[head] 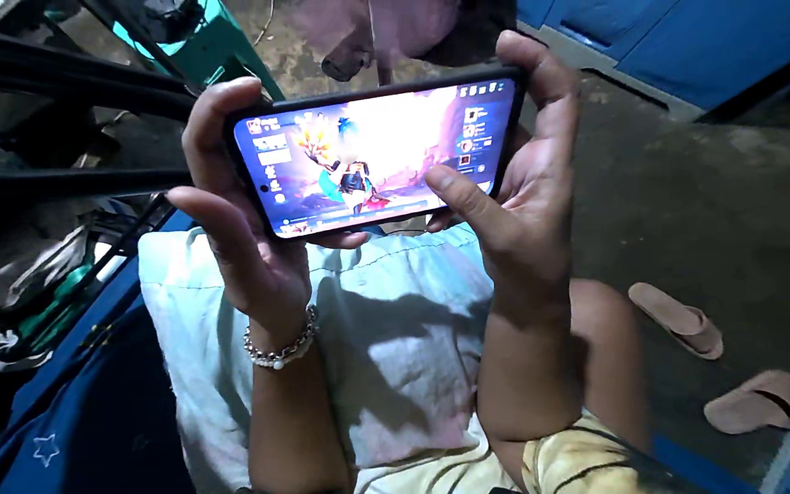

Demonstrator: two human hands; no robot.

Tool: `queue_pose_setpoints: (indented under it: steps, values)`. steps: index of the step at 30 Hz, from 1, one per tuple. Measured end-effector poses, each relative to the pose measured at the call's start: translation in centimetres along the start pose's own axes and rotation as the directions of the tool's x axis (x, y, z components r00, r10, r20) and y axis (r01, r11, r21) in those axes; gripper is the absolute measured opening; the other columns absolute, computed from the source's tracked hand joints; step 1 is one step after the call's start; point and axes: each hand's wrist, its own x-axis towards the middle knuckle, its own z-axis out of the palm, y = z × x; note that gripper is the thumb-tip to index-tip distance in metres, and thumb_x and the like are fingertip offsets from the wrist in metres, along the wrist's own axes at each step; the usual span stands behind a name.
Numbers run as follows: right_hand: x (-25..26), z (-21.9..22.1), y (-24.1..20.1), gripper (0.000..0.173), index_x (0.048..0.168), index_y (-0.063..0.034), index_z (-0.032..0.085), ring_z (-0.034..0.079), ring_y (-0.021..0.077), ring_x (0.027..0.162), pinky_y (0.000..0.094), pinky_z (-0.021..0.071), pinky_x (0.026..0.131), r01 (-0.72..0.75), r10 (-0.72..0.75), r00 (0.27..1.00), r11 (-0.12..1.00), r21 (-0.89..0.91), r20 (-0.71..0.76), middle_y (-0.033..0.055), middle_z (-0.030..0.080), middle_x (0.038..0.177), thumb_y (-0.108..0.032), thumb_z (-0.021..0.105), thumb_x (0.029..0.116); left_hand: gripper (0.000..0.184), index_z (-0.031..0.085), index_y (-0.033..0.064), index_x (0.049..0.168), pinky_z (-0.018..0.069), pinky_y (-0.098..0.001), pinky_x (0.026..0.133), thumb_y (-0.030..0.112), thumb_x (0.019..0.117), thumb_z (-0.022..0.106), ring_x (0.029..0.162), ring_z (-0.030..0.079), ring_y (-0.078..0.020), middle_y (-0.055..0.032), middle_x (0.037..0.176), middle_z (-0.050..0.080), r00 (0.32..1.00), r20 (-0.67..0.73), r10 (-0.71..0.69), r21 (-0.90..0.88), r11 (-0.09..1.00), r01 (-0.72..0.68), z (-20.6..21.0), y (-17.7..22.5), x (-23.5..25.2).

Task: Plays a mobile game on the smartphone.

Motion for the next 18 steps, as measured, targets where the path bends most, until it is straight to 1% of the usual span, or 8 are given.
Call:
queue_pose_setpoints:
  steps: [2, 6, 7, 8, 11, 14, 16, 18]
  values:
    - [0.03, 0.04, 0.02, 0.079, 0.153, -0.0080, 0.026, 0.070, 0.0180, 0.096, 0.0290, 0.0651, 0.060, 0.004, -0.004, 1.000, 1.000, 0.000, -0.001, 0.0118, 0.051, 0.136, 0.003, 0.070, 0.0880, 0.064, 0.041, 0.0161, 0.142, 0.0644, -0.0336, 0.073, 0.064, 0.0998, 0.043, 0.111, 0.066, -0.0190, -0.0028, 0.133, 0.056, 1.000, 0.000, -0.008, -0.017, 1.000, 0.008, -0.05, -0.06, 0.02]
    - [-0.03, 0.00, -0.02, 0.079, 0.153, -0.0083, 0.026, 0.070, 0.0172, 0.096, 0.0280, 0.0646, 0.060, 0.003, -0.003, 1.000, 1.000, 0.005, 0.007, 0.0115, 0.052, 0.137, 0.003, 0.069, 0.0883, 0.064, 0.040, 0.0165, 0.144, 0.0640, -0.0316, 0.071, 0.064, 0.1006, 0.040, 0.109, 0.066, -0.0179, -0.0028, 0.133, 0.055, 1.000, -0.008, -0.016, -0.017, 1.000, 0.016, 0.07, 0.06, -0.06]
    - [-0.06, 0.00, -0.04, 0.078, 0.153, -0.0087, 0.027, 0.071, 0.0175, 0.094, 0.0282, 0.0645, 0.058, -0.001, 0.001, 1.000, 1.000, 0.007, -0.001, 0.0118, 0.052, 0.136, 0.003, 0.069, 0.0880, 0.064, 0.040, 0.0163, 0.143, 0.0646, -0.0317, 0.067, 0.064, 0.1004, 0.041, 0.106, 0.068, -0.0186, -0.0036, 0.132, 0.056, 1.000, -0.022, -0.018, -0.021, 1.000, 0.018, 0.16, 0.08, -0.09]
    - [-0.08, -0.02, -0.08, 0.078, 0.153, -0.0089, 0.027, 0.071, 0.0179, 0.094, 0.0284, 0.0643, 0.057, -0.002, 0.002, 1.000, 1.000, 0.009, -0.001, 0.0120, 0.051, 0.137, 0.003, 0.069, 0.0879, 0.064, 0.040, 0.0160, 0.143, 0.0648, -0.0323, 0.067, 0.064, 0.1004, 0.041, 0.107, 0.067, -0.0192, -0.0041, 0.132, 0.055, 1.000, -0.022, -0.020, -0.029, 0.999, 0.019, 0.19, 0.09, -0.12]
    - [-0.13, -0.11, -0.18, 0.078, 0.153, -0.0094, 0.028, 0.071, 0.0177, 0.094, 0.0286, 0.0644, 0.056, 0.004, -0.004, 1.000, 1.000, 0.000, -0.001, 0.0115, 0.051, 0.137, 0.003, 0.069, 0.0883, 0.064, 0.039, 0.0162, 0.144, 0.0639, -0.0325, 0.074, 0.063, 0.1010, 0.040, 0.111, 0.065, -0.0184, -0.0028, 0.134, 0.054, 1.000, -0.005, -0.011, -0.029, 1.000, 0.011, 0.27, 0.10, -0.18]
    - [-0.20, -0.11, -0.27, 0.077, 0.153, -0.0107, 0.028, 0.071, 0.0177, 0.093, 0.0289, 0.0642, 0.055, -0.003, 0.003, 1.000, 1.000, 0.000, -0.008, 0.0114, 0.053, 0.135, 0.002, 0.069, 0.0885, 0.066, 0.040, 0.0169, 0.144, 0.0649, -0.0336, 0.068, 0.066, 0.1000, 0.039, 0.107, 0.067, -0.0191, -0.0033, 0.131, 0.056, 1.000, -0.011, -0.029, -0.021, 0.999, 0.029, 0.36, 0.16, -0.16]
    - [-0.20, -0.11, -0.31, 0.077, 0.152, -0.0111, 0.028, 0.071, 0.0172, 0.093, 0.0284, 0.0639, 0.054, -0.004, 0.004, 1.000, 1.000, -0.002, -0.010, 0.0110, 0.052, 0.136, 0.002, 0.069, 0.0885, 0.066, 0.040, 0.0172, 0.144, 0.0647, -0.0334, 0.071, 0.066, 0.0998, 0.039, 0.108, 0.067, -0.0186, -0.0026, 0.131, 0.056, 1.000, -0.004, -0.027, -0.025, 0.999, 0.027, 0.32, 0.12, -0.14]
    - [-0.21, -0.15, -0.29, 0.077, 0.152, -0.0106, 0.028, 0.071, 0.0171, 0.095, 0.0285, 0.0644, 0.057, 0.004, -0.004, 1.000, 1.000, -0.005, -0.011, 0.0107, 0.052, 0.136, 0.002, 0.069, 0.0887, 0.064, 0.041, 0.0174, 0.144, 0.0645, -0.0345, 0.072, 0.065, 0.1000, 0.041, 0.109, 0.066, -0.0192, -0.0026, 0.132, 0.055, 1.000, 0.000, -0.026, -0.023, 0.999, 0.026, 0.25, 0.05, -0.16]
